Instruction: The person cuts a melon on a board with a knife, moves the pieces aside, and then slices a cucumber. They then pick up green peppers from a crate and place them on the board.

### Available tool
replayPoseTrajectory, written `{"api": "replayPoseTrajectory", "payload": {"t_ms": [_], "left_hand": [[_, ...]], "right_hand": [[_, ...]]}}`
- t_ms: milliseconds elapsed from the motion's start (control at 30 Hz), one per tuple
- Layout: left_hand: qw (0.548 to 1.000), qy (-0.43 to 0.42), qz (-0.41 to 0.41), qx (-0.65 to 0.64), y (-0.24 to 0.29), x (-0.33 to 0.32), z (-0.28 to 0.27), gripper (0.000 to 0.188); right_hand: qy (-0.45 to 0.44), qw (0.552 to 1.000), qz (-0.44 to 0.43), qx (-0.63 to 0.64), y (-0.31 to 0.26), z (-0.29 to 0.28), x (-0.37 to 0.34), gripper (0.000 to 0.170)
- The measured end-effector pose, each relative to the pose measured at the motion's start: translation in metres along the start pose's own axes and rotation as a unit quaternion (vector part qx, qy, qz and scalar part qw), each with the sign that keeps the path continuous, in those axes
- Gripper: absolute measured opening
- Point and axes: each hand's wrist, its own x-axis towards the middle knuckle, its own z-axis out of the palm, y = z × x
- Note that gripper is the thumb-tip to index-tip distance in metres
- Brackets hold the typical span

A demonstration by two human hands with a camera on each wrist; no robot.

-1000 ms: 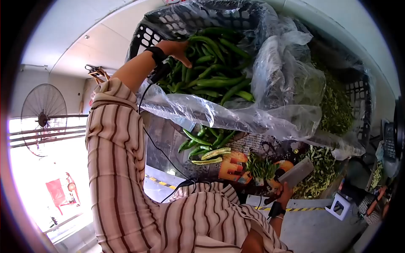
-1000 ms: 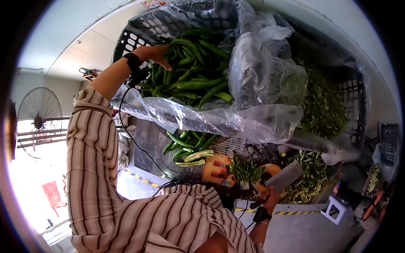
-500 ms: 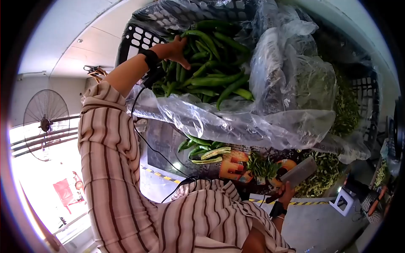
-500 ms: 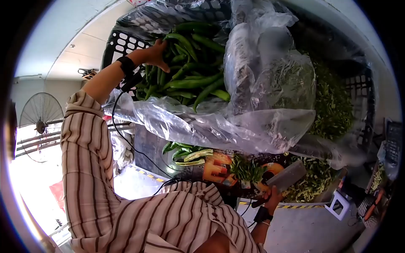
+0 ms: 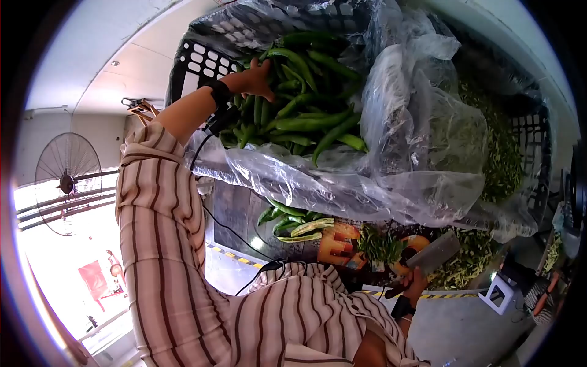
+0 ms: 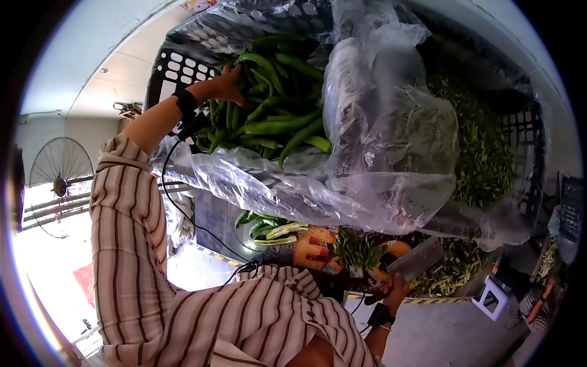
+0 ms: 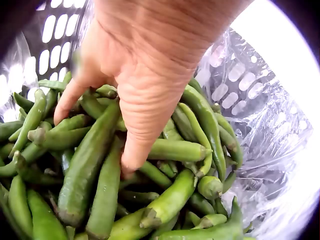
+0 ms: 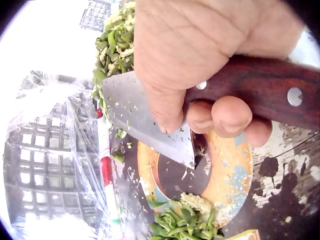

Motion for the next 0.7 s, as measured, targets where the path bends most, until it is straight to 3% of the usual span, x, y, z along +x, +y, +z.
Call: {"api": "replayPoseTrajectory", "payload": {"t_ms": [133,200,433,600,700], "left_hand": [[1.0,-0.003,0.011,-0.029,-0.007,0.006,0.013,0.126],[0.991,0.104,0.077,0.024,-0.016,0.021,0.024,0.125],[0.996,0.069,0.06,-0.007,0.001,0.001,0.024,0.124],[0.985,0.145,0.077,0.047,-0.002,0.012,0.035,0.115],[0.988,0.128,0.083,0.039,-0.004,0.015,0.032,0.112]], "right_hand": [[0.009,1.0,-0.021,-0.007,0.001,0.001,-0.001,0.016],[0.013,1.0,-0.015,-0.009,0.001,0.001,-0.001,0.016],[0.001,1.0,-0.017,-0.017,-0.004,0.008,-0.004,0.018],[-0.005,1.0,-0.01,0.0,0.004,-0.004,0.001,0.018],[-0.007,1.0,-0.023,-0.016,-0.003,0.006,-0.004,0.017]]}}
